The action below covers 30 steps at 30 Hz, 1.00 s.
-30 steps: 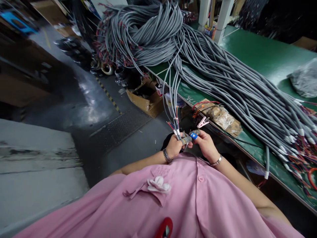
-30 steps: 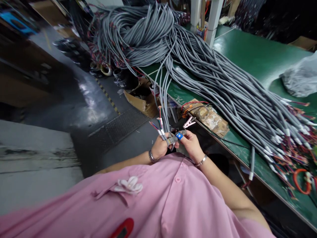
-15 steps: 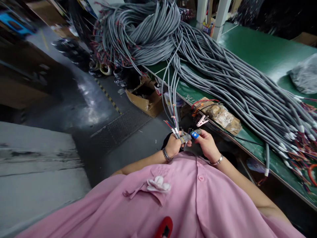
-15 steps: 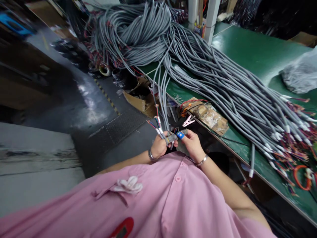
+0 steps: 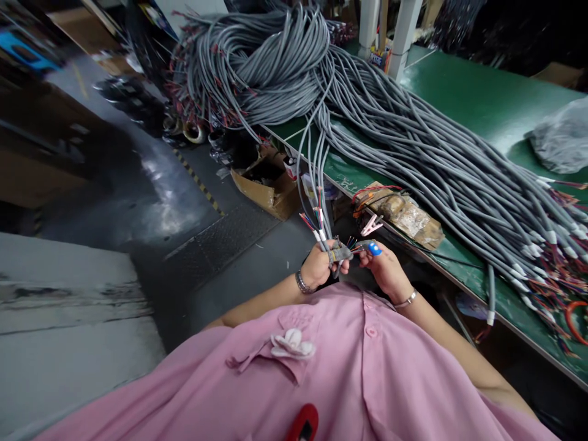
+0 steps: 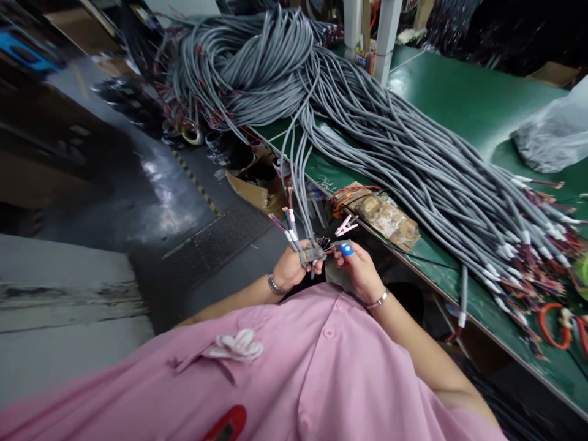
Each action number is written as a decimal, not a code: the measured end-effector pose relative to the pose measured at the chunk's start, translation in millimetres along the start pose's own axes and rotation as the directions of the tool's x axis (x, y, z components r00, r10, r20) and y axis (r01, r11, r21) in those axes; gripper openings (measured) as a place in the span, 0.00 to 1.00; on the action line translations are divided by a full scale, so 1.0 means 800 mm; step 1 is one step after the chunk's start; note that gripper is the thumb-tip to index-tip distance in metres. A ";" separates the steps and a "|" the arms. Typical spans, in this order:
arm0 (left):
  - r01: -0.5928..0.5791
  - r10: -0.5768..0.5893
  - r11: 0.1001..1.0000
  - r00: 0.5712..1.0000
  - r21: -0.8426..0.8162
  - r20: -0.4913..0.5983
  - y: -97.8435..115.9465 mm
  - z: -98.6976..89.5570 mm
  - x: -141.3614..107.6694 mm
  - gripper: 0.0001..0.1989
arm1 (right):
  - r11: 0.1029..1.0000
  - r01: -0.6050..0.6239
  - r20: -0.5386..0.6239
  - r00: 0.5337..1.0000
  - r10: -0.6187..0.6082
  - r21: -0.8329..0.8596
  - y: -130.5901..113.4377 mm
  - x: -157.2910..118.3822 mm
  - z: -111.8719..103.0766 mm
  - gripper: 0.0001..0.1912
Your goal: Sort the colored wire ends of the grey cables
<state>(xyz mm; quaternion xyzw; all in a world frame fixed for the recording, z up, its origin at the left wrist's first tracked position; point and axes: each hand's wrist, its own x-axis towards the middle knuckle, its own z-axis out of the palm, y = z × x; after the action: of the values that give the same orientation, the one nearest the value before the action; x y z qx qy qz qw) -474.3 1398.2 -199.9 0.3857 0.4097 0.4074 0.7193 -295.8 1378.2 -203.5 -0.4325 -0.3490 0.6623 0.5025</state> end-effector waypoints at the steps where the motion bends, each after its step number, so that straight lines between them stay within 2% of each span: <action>1: 0.012 -0.012 1.000 0.999 0.000 0.038 0.004 -0.001 0.001 0.13 | 0.999 -0.013 -0.013 1.000 0.014 0.050 0.000 0.004 -0.005 0.20; 4: 0.043 -0.045 0.999 0.990 0.015 0.133 0.013 0.000 0.007 0.14 | 0.986 -0.070 -0.047 0.996 0.077 0.151 -0.002 0.022 -0.019 0.27; 7: 0.073 -0.074 0.997 0.981 0.012 0.181 0.017 0.007 0.017 0.15 | 0.985 -0.097 -0.028 0.994 0.101 0.142 -0.007 0.041 -0.024 0.29; 10: 0.102 -0.097 0.995 0.978 -0.016 0.186 0.019 0.013 0.027 0.15 | 0.999 0.029 -0.060 0.998 -0.028 0.022 -0.008 0.053 -0.021 0.30; 12: 0.124 -0.117 0.992 0.977 -0.030 0.181 0.020 0.016 0.032 0.16 | 0.984 0.160 -0.142 0.975 -0.170 -0.079 -0.006 0.057 -0.017 0.29; 14: 0.140 -0.132 0.990 0.973 -0.028 0.187 0.020 0.016 0.035 0.17 | 0.964 0.239 -0.197 0.946 -0.258 -0.114 -0.004 0.058 -0.013 0.28; 16: 0.141 -0.134 0.990 0.971 -0.020 0.199 0.019 0.016 0.037 0.17 | 0.975 0.223 -0.169 0.960 -0.222 -0.010 -0.003 0.059 -0.008 0.27; 18: 0.133 -0.127 0.991 0.970 -0.017 0.208 0.017 0.014 0.039 0.16 | 0.976 0.130 -0.089 0.989 -0.116 0.173 -0.004 0.061 -0.004 0.26; 21: 0.124 -0.116 0.992 0.970 -0.023 0.213 0.013 0.012 0.040 0.16 | 0.929 0.014 -0.025 1.000 -0.005 0.370 -0.008 0.065 0.001 0.24; 24: 0.133 -0.125 0.991 0.970 -0.024 0.207 0.011 0.010 0.041 0.14 | 0.897 0.017 -0.066 0.998 0.014 0.441 -0.010 0.069 0.004 0.22; 30: 0.136 -0.135 0.991 0.971 0.005 0.197 0.010 0.011 0.040 0.12 | 0.893 0.043 -0.089 0.996 -0.003 0.448 -0.007 0.072 0.004 0.22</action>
<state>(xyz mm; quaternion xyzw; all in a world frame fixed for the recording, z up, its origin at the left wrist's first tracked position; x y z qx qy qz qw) -457.6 1428.2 -198.3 0.3921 0.3601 0.3190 0.7841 -303.7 1435.1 -209.8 -0.3288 -0.1698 0.6997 0.6111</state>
